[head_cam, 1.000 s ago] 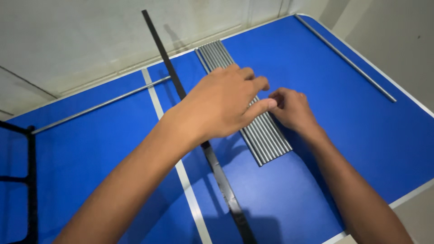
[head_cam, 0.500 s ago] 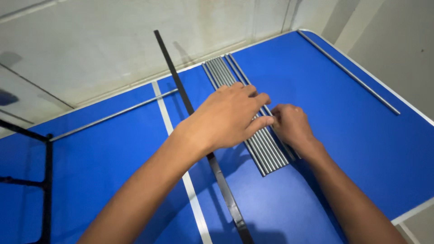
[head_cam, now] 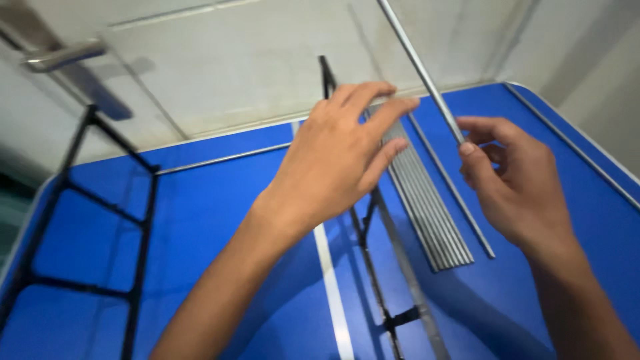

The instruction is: The person assembles a metal rack by inserting silver rods into black frame slots on a blue table. They repeatedly insert and remove rods, aligning the frame sections and securing the rods in place.

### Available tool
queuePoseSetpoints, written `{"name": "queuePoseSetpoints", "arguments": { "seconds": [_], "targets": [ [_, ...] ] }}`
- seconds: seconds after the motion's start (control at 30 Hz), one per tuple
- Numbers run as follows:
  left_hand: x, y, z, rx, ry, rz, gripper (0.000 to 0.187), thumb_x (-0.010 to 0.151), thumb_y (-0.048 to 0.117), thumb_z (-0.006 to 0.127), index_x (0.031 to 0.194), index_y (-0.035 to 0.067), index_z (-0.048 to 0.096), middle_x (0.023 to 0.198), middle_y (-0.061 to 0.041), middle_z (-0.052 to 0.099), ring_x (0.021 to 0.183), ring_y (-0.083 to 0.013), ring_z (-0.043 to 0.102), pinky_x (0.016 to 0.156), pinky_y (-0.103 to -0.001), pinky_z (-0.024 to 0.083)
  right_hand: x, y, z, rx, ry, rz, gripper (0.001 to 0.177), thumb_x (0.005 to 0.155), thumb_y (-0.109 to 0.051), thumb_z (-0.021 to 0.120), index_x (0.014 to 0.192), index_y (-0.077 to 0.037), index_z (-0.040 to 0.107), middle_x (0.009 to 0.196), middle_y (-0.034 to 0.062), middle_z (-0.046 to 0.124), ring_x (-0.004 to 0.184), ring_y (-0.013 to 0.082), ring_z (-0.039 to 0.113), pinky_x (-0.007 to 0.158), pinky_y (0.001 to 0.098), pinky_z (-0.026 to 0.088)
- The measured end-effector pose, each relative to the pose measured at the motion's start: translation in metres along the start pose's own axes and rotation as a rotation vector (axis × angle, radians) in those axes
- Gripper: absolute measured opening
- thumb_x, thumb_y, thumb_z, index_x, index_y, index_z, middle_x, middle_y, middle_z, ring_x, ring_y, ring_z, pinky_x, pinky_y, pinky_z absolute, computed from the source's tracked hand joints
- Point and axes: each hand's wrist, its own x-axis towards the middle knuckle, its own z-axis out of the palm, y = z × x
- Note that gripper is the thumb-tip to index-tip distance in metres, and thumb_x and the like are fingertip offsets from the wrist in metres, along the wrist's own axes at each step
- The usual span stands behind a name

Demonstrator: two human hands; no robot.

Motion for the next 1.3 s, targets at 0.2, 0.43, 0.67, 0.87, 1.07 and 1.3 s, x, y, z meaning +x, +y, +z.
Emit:
{"name": "queuePoseSetpoints", "arguments": {
  "seconds": [0.2, 0.43, 0.67, 0.87, 1.07, 1.3],
  "targets": [
    [-0.040, -0.014, -0.060, -0.085, 0.337, -0.136, 0.028, 0.110, 0.013, 0.069, 0.136, 0.005, 0.060, 0.132, -0.013, 0.065, 0.124, -0.0267, 0.066, 0.105, -0.035, 0.057, 0.004, -0.097, 0.055, 0.448, -0.490, -0.090, 0.028, 0.105, -0.010, 0.052, 0.129, 0.001, 0.061, 0.086, 0.0025, 0.060, 0.076, 0.0105, 0.060, 0.069, 0.0268, 0.055],
    [-0.102, -0.042, -0.099, -0.218, 0.582, -0.371, 0.019, 0.109, 0.006, 0.068, 0.127, 0.003, 0.067, 0.123, -0.007, 0.074, 0.104, -0.0133, 0.075, 0.088, -0.028, 0.064, 0.029, -0.140, 0.133, 0.280, -0.772, -0.216, 0.030, 0.100, -0.014, 0.053, 0.127, -0.001, 0.054, 0.098, 0.0041, 0.065, 0.083, 0.0140, 0.072, 0.073, 0.0298, 0.064],
    [-0.126, -0.068, -0.096, -0.600, 0.700, -0.515, 0.028, 0.104, 0.003, 0.066, 0.131, -0.001, 0.060, 0.129, -0.009, 0.066, 0.097, -0.0107, 0.072, 0.084, -0.027, 0.068, 0.038, -0.163, 0.152, 0.111, -0.855, -0.112, 0.032, 0.097, -0.020, 0.053, 0.126, -0.006, 0.058, 0.094, 0.0041, 0.068, 0.080, 0.0137, 0.074, 0.073, 0.0320, 0.063],
    [-0.127, -0.070, -0.084, -0.737, 0.819, -0.341, 0.023, 0.111, 0.000, 0.068, 0.131, -0.002, 0.057, 0.129, -0.008, 0.065, 0.096, -0.0101, 0.072, 0.088, -0.027, 0.063, 0.040, -0.170, 0.136, 0.006, -0.907, -0.285, 0.029, 0.097, -0.021, 0.055, 0.120, -0.007, 0.066, 0.078, 0.0036, 0.071, 0.075, 0.0124, 0.072, 0.069, 0.0308, 0.060],
    [-0.135, -0.062, -0.080, -0.447, 0.781, -0.365, 0.019, 0.114, 0.002, 0.069, 0.130, 0.001, 0.057, 0.122, -0.004, 0.070, 0.094, -0.0089, 0.075, 0.081, -0.023, 0.064, 0.042, -0.160, 0.153, -0.594, -1.031, -0.216, 0.026, 0.097, -0.025, 0.068, 0.115, -0.007, 0.070, 0.091, 0.0083, 0.074, 0.086, 0.0201, 0.077, 0.081, 0.0334, 0.060],
    [-0.169, -0.085, -0.051, -0.626, 0.905, -0.591, 0.029, 0.105, 0.003, 0.065, 0.129, 0.001, 0.049, 0.124, -0.012, 0.067, 0.098, -0.0172, 0.076, 0.075, -0.027, 0.066, 0.057, -0.138, 0.195, -0.466, -1.063, -0.502, 0.032, 0.091, -0.029, 0.070, 0.120, -0.015, 0.064, 0.092, 0.0085, 0.079, 0.086, 0.0252, 0.079, 0.073, 0.0404, 0.061]
  ]
}}
